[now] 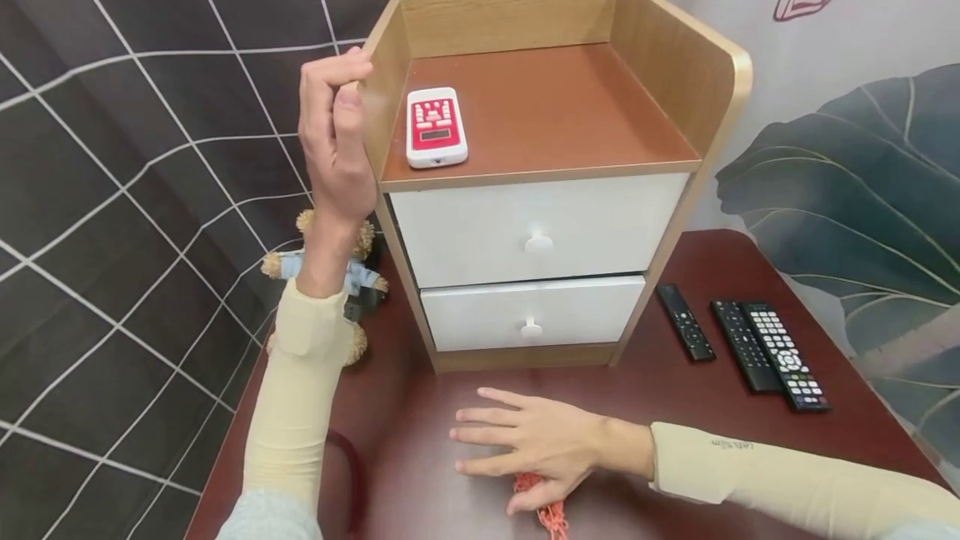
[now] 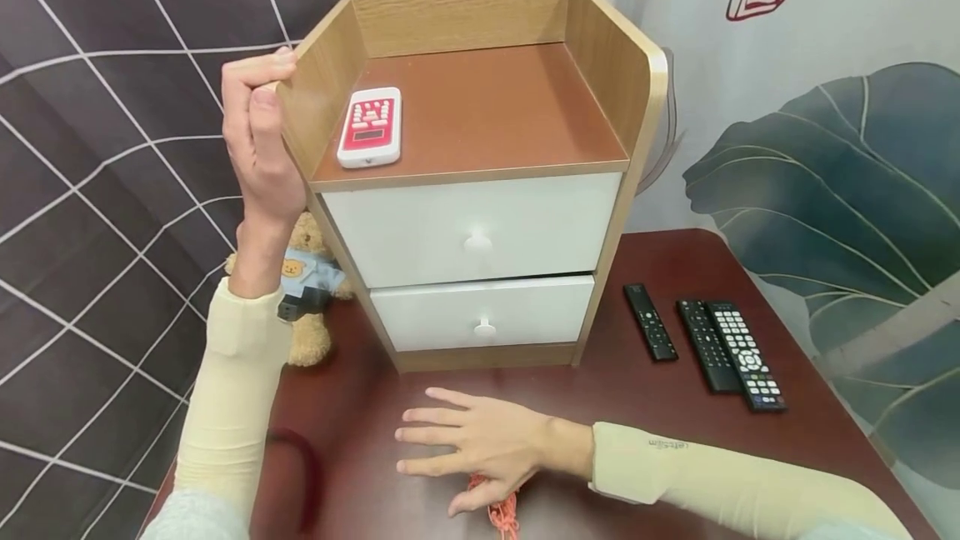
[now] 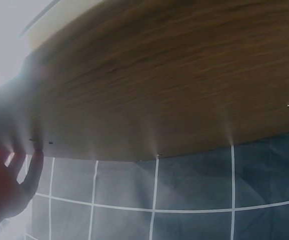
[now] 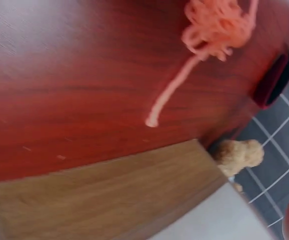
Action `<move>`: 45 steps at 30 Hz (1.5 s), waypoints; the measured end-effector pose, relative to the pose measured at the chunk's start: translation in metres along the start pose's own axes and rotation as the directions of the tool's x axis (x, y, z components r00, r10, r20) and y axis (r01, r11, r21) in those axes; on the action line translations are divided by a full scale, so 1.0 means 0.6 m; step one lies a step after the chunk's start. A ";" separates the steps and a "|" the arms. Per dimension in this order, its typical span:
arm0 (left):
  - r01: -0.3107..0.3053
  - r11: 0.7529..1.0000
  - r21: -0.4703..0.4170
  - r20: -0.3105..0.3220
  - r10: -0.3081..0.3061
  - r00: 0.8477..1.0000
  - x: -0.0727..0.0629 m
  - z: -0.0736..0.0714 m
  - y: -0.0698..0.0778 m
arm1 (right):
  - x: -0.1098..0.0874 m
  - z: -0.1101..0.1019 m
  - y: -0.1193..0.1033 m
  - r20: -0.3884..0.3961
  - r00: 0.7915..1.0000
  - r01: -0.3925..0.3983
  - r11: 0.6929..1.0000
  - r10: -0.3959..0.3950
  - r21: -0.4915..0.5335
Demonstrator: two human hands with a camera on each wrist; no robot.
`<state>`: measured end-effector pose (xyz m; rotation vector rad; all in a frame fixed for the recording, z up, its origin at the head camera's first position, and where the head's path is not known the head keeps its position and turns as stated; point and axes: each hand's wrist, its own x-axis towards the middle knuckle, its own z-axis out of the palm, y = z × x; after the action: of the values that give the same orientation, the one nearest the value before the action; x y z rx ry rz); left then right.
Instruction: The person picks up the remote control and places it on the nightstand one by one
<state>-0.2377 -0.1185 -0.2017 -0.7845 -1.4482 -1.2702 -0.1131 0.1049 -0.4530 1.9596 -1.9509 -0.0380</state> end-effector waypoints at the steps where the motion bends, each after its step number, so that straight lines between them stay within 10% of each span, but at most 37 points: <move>1: 0.002 1.000 0.000 -0.001 -0.002 1.000 0.002 -0.001 -0.001 | -0.006 0.001 0.002 0.000 1.000 -0.009 1.000 0.009 -0.001; 20: 0.009 1.000 -0.004 0.030 -0.009 1.000 0.001 -0.004 -0.014 | -0.134 0.036 0.007 -0.071 0.969 -0.232 0.971 0.236 0.053; 33: 0.025 1.000 -0.016 -0.008 -0.025 1.000 -0.006 -0.009 -0.009 | -0.319 -0.001 -0.003 -0.046 0.899 -0.436 0.900 0.435 -0.005; 38: 0.022 0.999 -0.029 -0.020 -0.022 1.000 -0.003 -0.010 -0.007 | -0.386 -0.009 0.003 -0.045 0.839 -0.545 0.837 0.543 -0.054; 45: 0.043 0.999 -0.034 0.011 -0.043 0.999 -0.002 -0.003 -0.015 | -0.435 -0.001 0.037 -0.083 0.701 -0.713 0.698 0.709 -0.067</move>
<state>-0.2452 -0.1225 -0.2056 -0.7873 -1.4617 -1.3281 -0.1443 0.3592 -0.5089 1.0060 -2.4836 0.1232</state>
